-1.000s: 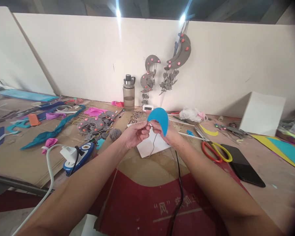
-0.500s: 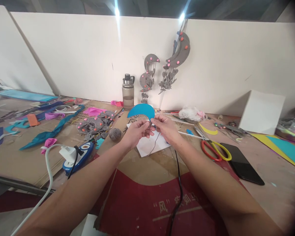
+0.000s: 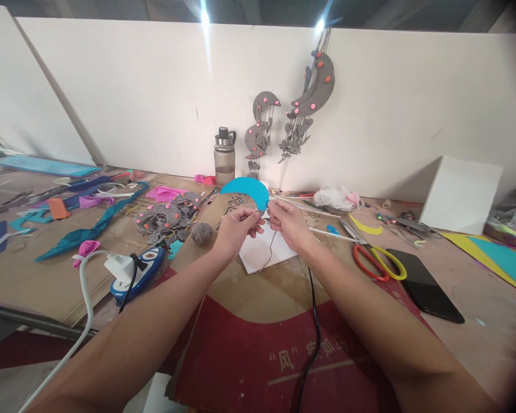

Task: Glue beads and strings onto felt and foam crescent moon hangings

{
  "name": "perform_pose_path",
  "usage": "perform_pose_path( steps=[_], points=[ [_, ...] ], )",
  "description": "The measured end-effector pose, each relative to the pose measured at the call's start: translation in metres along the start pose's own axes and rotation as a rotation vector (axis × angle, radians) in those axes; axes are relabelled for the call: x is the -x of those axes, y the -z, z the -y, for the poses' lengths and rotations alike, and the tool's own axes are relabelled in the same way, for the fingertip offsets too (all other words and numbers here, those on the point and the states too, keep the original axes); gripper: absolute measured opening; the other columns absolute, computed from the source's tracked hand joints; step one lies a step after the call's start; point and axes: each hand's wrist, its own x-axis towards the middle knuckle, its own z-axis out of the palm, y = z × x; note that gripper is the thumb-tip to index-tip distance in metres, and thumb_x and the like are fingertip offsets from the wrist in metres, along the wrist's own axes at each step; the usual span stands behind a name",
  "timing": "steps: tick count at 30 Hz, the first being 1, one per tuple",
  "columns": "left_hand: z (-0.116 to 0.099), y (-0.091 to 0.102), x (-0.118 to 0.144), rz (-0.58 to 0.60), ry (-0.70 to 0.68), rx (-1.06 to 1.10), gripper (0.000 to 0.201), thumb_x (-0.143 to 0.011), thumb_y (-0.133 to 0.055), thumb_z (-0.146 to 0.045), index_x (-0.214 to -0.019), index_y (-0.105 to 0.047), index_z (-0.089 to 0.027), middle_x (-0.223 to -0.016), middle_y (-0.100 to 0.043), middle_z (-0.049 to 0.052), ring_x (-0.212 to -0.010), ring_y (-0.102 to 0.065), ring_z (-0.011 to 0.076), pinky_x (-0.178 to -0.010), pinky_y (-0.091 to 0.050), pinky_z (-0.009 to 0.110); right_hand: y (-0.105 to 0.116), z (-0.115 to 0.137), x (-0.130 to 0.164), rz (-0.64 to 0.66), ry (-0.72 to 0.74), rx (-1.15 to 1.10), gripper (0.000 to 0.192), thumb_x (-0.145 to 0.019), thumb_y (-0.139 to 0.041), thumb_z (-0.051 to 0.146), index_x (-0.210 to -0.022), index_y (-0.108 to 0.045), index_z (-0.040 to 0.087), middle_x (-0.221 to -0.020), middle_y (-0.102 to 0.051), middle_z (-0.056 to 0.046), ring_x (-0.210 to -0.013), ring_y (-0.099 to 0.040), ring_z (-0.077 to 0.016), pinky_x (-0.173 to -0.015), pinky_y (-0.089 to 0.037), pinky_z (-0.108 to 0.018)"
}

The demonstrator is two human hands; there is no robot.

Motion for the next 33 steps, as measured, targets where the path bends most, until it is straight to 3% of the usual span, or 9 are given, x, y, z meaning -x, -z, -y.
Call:
perform_pose_path(
  steps=[10, 18, 28, 33],
  points=[
    [-0.004, -0.002, 0.002, -0.015, 0.027, 0.108, 0.023, -0.071, -0.074, -0.033, -0.075, -0.062, -0.014, -0.070, -0.067, 0.004, -0.053, -0.058, 0.0091, -0.050, -0.038, 0.022, -0.006, 0.002, 0.005, -0.029, -0.015, 0.037, 0.034, -0.067, -0.070, 0.050, -0.073, -0.055, 0.020, -0.057, -0.034, 0.008, -0.050, -0.027, -0.0061, -0.049, -0.023, -0.023],
    [-0.002, 0.001, -0.001, 0.057, 0.194, 0.319, 0.024, -0.068, -0.077, -0.030, -0.078, -0.063, -0.012, -0.070, -0.067, 0.003, -0.053, -0.056, 0.0072, -0.049, -0.039, 0.019, -0.004, -0.004, 0.003, -0.072, -0.010, 0.114, 0.034, -0.070, -0.068, 0.050, -0.080, -0.059, 0.019, -0.064, -0.044, 0.006, -0.054, -0.034, -0.0063, -0.049, -0.028, -0.021],
    [-0.002, 0.002, -0.001, 0.014, 0.163, 0.206, 0.031, -0.065, -0.081, -0.035, -0.078, -0.065, -0.012, -0.071, -0.068, 0.005, -0.054, -0.057, 0.0082, -0.051, -0.040, 0.021, -0.001, -0.010, 0.001, -0.064, 0.012, 0.174, 0.029, -0.073, -0.065, 0.046, -0.081, -0.060, 0.018, -0.068, -0.048, 0.004, -0.056, -0.036, -0.0072, -0.050, -0.029, -0.022],
    [0.000, 0.002, -0.003, -0.009, 0.156, 0.185, 0.030, -0.064, -0.082, -0.034, -0.077, -0.066, -0.012, -0.071, -0.068, 0.005, -0.055, -0.058, 0.0086, -0.052, -0.041, 0.021, 0.000, -0.012, 0.001, -0.062, 0.094, 0.254, 0.025, -0.075, -0.064, 0.043, -0.079, -0.057, 0.020, -0.068, -0.049, 0.004, -0.059, -0.039, -0.0088, -0.052, -0.031, -0.022]
  ],
)
